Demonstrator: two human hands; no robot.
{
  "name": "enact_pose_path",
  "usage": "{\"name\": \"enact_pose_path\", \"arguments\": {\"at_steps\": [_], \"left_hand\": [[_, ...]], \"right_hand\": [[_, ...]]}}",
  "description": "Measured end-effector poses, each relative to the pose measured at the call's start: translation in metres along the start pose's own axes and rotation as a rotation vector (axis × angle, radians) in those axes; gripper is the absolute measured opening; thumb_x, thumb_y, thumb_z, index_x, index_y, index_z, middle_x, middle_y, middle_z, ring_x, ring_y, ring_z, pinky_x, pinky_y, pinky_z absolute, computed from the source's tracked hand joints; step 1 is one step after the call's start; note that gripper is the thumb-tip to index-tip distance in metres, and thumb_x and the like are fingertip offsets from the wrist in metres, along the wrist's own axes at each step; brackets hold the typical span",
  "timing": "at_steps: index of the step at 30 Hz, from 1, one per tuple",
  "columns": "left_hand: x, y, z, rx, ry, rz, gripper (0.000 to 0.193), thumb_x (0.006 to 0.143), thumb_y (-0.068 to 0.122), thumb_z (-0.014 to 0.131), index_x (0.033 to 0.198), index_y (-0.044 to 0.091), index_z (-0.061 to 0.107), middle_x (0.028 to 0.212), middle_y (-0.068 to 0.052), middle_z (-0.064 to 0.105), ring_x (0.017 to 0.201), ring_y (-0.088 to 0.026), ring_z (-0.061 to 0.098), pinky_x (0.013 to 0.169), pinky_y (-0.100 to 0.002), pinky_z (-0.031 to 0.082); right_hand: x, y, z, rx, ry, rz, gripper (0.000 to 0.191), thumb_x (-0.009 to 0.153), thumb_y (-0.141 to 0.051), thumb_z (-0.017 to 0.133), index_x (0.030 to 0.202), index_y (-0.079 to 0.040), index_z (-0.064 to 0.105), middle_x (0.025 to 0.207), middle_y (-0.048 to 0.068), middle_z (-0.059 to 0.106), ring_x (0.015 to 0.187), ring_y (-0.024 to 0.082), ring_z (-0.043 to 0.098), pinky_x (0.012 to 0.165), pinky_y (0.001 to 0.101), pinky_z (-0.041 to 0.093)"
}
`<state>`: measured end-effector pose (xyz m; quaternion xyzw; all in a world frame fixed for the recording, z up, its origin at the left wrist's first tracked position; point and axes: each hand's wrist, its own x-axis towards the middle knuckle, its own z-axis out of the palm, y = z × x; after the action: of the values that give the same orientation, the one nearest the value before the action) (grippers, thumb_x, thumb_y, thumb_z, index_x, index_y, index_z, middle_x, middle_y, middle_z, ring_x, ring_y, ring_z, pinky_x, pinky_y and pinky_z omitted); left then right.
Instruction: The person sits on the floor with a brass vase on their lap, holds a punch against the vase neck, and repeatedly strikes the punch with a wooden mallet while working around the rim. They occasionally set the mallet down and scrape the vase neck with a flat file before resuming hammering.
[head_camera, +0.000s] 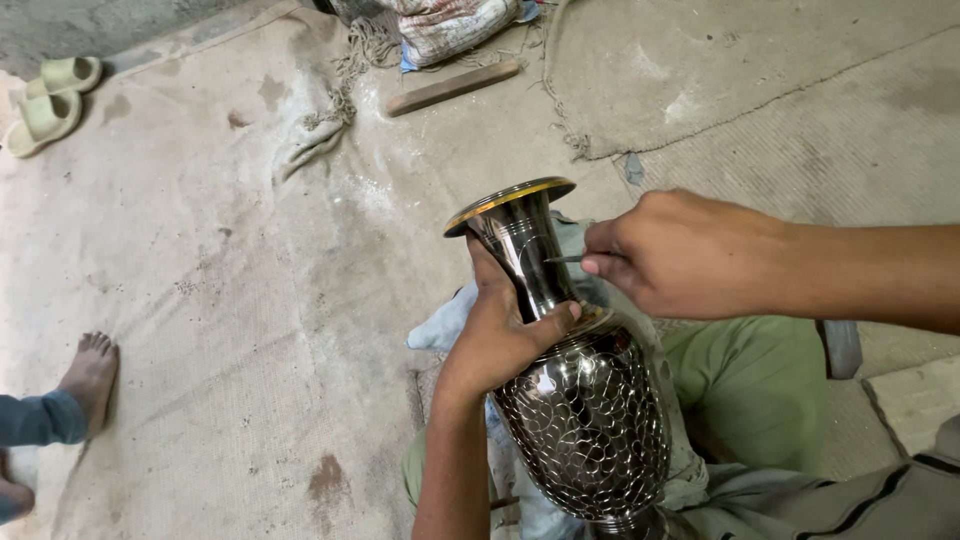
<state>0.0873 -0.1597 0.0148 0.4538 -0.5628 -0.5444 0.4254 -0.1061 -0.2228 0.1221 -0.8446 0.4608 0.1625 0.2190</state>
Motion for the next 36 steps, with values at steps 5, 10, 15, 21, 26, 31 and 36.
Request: {"name": "enact_pose_path", "arguments": {"at_steps": [5,10,15,21,26,31,36], "left_hand": [[0.002,-0.004,-0.002,0.097,0.011,-0.01,0.131,0.08,0.006,0.08,0.151,-0.007,-0.029,0.148,-0.021,0.043,0.134,-0.023,0.05,0.116,-0.032,0.037],[0.003,-0.014,-0.008,-0.035,-0.088,-0.049,0.128,0.079,0.008,0.072,0.155,-0.002,-0.03,0.145,-0.023,0.05,0.129,-0.027,0.061,0.118,-0.032,0.041],[-0.002,-0.023,-0.017,0.009,-0.125,0.125,0.138,0.078,0.005,0.079,0.155,0.006,-0.035,0.166,-0.025,0.02,0.153,-0.032,0.03,0.123,-0.038,0.03],[-0.005,-0.024,-0.013,-0.207,-0.163,0.065,0.144,0.076,0.014,0.076,0.15,0.013,-0.047,0.162,-0.024,0.03,0.148,-0.031,0.037,0.116,-0.036,0.038],[-0.004,-0.029,-0.009,-0.083,-0.107,0.134,0.144,0.077,0.015,0.082,0.153,0.003,-0.039,0.168,-0.024,0.021,0.155,-0.03,0.029,0.122,-0.035,0.033],[-0.002,-0.034,-0.01,0.001,-0.079,0.188,0.146,0.074,0.016,0.084,0.153,-0.003,-0.037,0.17,-0.029,0.007,0.158,-0.034,0.02,0.125,-0.035,0.028],[-0.004,-0.037,-0.007,0.051,-0.034,0.148,0.143,0.07,0.016,0.085,0.152,-0.003,-0.031,0.165,-0.033,0.008,0.156,-0.037,0.02,0.124,-0.035,0.025]], "right_hand": [[0.007,-0.04,-0.004,-0.001,-0.049,-0.024,0.025,0.086,-0.024,0.068,0.088,-0.001,0.077,0.075,0.022,0.074,0.064,0.029,0.066,0.062,0.0401,0.054],[0.038,-0.031,-0.023,0.506,-0.42,0.353,0.034,0.088,-0.017,0.056,0.095,0.011,0.074,0.069,0.018,0.067,0.045,0.021,0.051,0.037,0.0362,0.035],[0.037,-0.026,-0.042,0.15,-0.286,0.202,0.048,0.073,-0.015,0.084,0.116,-0.007,0.063,0.073,0.018,0.076,0.049,0.021,0.062,0.041,0.0337,0.044],[0.027,-0.061,-0.059,-0.129,-0.118,-0.1,0.035,0.071,-0.02,0.074,0.104,-0.01,0.077,0.067,0.012,0.075,0.054,0.022,0.07,0.052,0.036,0.055],[0.027,-0.101,-0.044,-0.131,-0.289,0.224,0.033,0.084,-0.018,0.059,0.082,0.005,0.082,0.068,0.022,0.075,0.055,0.029,0.074,0.058,0.0405,0.06],[0.031,-0.118,-0.042,-0.251,-0.214,0.155,0.024,0.076,-0.019,0.073,0.089,0.002,0.075,0.085,0.024,0.075,0.078,0.034,0.075,0.074,0.0432,0.06],[0.01,-0.104,-0.032,-0.385,-0.191,0.074,0.024,0.072,-0.017,0.079,0.091,-0.003,0.076,0.094,0.022,0.074,0.092,0.035,0.074,0.082,0.042,0.061]]}}
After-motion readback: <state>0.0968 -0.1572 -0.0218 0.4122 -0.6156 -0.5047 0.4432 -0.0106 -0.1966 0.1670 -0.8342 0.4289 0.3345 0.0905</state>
